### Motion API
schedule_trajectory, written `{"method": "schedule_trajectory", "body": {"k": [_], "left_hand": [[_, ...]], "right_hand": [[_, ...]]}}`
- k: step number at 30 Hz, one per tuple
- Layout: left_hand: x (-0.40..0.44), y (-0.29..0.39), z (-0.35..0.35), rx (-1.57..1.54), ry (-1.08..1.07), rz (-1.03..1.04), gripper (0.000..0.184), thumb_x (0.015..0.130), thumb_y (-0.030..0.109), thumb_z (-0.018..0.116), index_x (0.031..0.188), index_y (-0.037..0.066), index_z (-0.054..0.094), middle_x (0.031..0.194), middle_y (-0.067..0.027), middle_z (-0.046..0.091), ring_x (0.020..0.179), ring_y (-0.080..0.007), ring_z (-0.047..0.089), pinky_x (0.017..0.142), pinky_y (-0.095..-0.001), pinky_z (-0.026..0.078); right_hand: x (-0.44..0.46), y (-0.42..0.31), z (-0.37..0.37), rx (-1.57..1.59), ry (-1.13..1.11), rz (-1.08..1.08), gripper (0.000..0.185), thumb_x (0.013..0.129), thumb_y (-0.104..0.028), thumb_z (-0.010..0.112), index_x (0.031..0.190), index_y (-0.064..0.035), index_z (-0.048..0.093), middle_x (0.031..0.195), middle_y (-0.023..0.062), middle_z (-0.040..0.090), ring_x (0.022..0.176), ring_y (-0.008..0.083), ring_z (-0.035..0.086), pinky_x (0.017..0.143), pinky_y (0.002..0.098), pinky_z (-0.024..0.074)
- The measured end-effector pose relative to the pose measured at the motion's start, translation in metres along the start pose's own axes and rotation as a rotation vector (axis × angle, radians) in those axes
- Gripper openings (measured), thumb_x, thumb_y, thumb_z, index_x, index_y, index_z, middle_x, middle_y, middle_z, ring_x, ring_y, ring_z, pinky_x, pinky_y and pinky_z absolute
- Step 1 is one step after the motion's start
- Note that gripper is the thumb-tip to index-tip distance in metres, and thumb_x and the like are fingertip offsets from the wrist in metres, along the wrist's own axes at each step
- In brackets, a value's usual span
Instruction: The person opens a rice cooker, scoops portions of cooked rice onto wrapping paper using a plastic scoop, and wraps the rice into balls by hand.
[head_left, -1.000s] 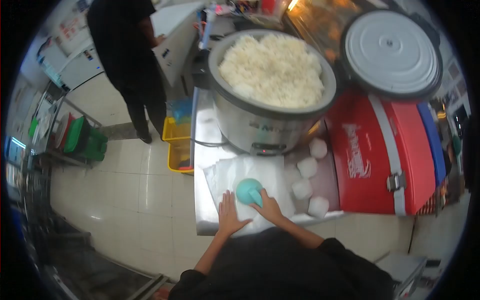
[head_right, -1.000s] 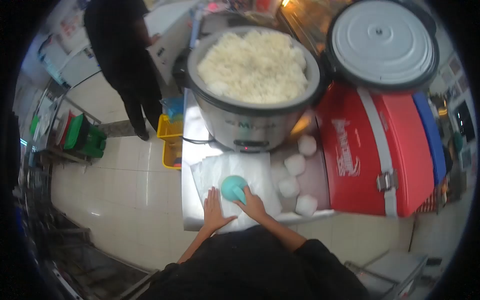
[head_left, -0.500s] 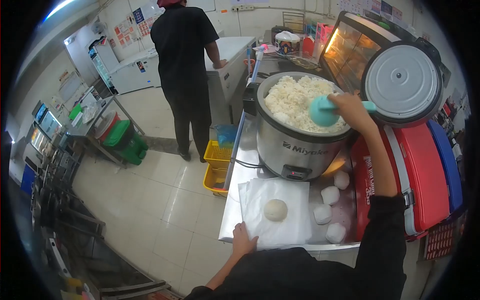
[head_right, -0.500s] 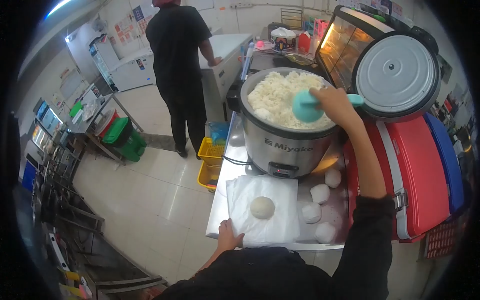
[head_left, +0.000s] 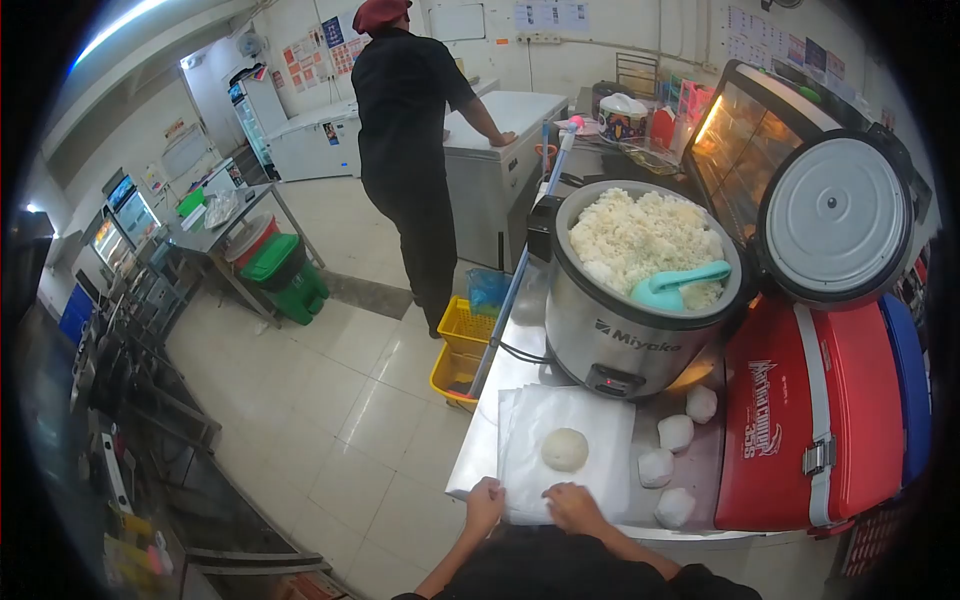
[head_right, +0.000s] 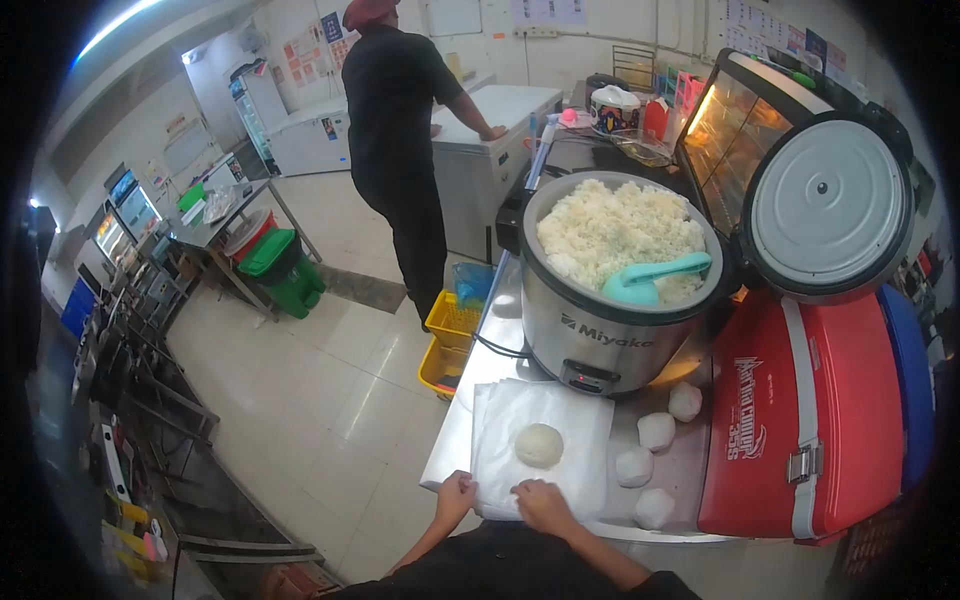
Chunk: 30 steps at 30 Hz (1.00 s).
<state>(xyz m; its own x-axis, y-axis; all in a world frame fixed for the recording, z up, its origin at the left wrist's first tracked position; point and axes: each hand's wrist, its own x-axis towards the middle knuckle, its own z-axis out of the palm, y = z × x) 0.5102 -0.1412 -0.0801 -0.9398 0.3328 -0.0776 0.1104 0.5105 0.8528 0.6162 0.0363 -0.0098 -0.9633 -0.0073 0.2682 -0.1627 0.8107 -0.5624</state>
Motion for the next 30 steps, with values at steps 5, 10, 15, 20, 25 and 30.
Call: {"method": "schedule_trajectory", "body": {"k": [5, 10, 15, 20, 25, 30], "left_hand": [[0.0, 0.018, -0.014, 0.114, -0.058, -0.022, 0.022, 0.08, 0.021, 0.058, 0.077, -0.001, 0.06, 0.065, -0.015, 0.06, 0.06, -0.025, 0.059, 0.057, -0.0355, 0.045], [0.014, -0.001, -0.012, -0.061, -0.188, -0.128, 0.031, 0.083, 0.028, 0.056, 0.076, -0.002, 0.063, 0.063, -0.0113, 0.059, 0.056, -0.0186, 0.057, 0.052, -0.0324, 0.043], [0.021, 0.004, -0.017, -0.305, -0.328, -0.449, 0.037, 0.078, 0.037, 0.066, 0.076, 0.0, 0.066, 0.063, -0.0024, 0.056, 0.057, -0.0092, 0.049, 0.048, -0.0236, 0.038], [0.027, 0.003, -0.017, -0.35, -0.39, -0.535, 0.036, 0.073, 0.039, 0.07, 0.074, 0.003, 0.066, 0.06, -0.0007, 0.052, 0.054, -0.009, 0.046, 0.048, -0.0235, 0.037], [0.031, -0.006, -0.005, -0.318, -0.298, -0.442, 0.037, 0.074, 0.034, 0.071, 0.054, 0.008, 0.053, 0.053, 0.0033, 0.045, 0.051, -0.0074, 0.039, 0.046, -0.0251, 0.033], [0.031, 0.007, -0.01, -0.366, -0.251, -0.45, 0.037, 0.08, 0.033, 0.066, 0.055, 0.008, 0.053, 0.053, 0.004, 0.043, 0.051, -0.0063, 0.038, 0.046, -0.0252, 0.032]], "right_hand": [[-0.007, -0.002, 0.031, -0.024, -0.087, 0.104, 0.028, 0.071, -0.02, 0.066, 0.094, -0.0086, 0.055, 0.092, 0.0083, 0.055, 0.085, 0.0255, 0.055, 0.069, 0.0375, 0.0433], [-0.012, 0.004, 0.035, -0.104, -0.071, 0.125, 0.034, 0.069, -0.022, 0.068, 0.097, -0.0094, 0.054, 0.092, 0.0079, 0.053, 0.084, 0.0255, 0.054, 0.068, 0.0368, 0.0435], [-0.03, 0.029, 0.023, -0.151, 0.107, 0.136, 0.016, 0.072, -0.014, 0.063, 0.087, -0.0111, 0.059, 0.082, 0.0033, 0.056, 0.078, 0.0219, 0.054, 0.064, 0.035, 0.0434], [-0.031, 0.029, 0.017, -0.106, 0.2, 0.127, 0.004, 0.073, -0.013, 0.064, 0.074, -0.0089, 0.062, 0.071, 0.0047, 0.058, 0.071, 0.0226, 0.055, 0.061, 0.0348, 0.0428], [-0.032, 0.033, 0.025, -0.027, 0.181, 0.318, 0.012, 0.072, -0.015, 0.066, 0.07, -0.0041, 0.061, 0.071, 0.012, 0.057, 0.07, 0.0289, 0.054, 0.062, 0.0375, 0.043], [-0.021, 0.034, 0.014, 0.337, 0.187, 0.513, 0.016, 0.067, -0.013, 0.072, 0.066, -0.0035, 0.059, 0.065, 0.0074, 0.057, 0.06, 0.0163, 0.054, 0.056, 0.0282, 0.0408]]}}
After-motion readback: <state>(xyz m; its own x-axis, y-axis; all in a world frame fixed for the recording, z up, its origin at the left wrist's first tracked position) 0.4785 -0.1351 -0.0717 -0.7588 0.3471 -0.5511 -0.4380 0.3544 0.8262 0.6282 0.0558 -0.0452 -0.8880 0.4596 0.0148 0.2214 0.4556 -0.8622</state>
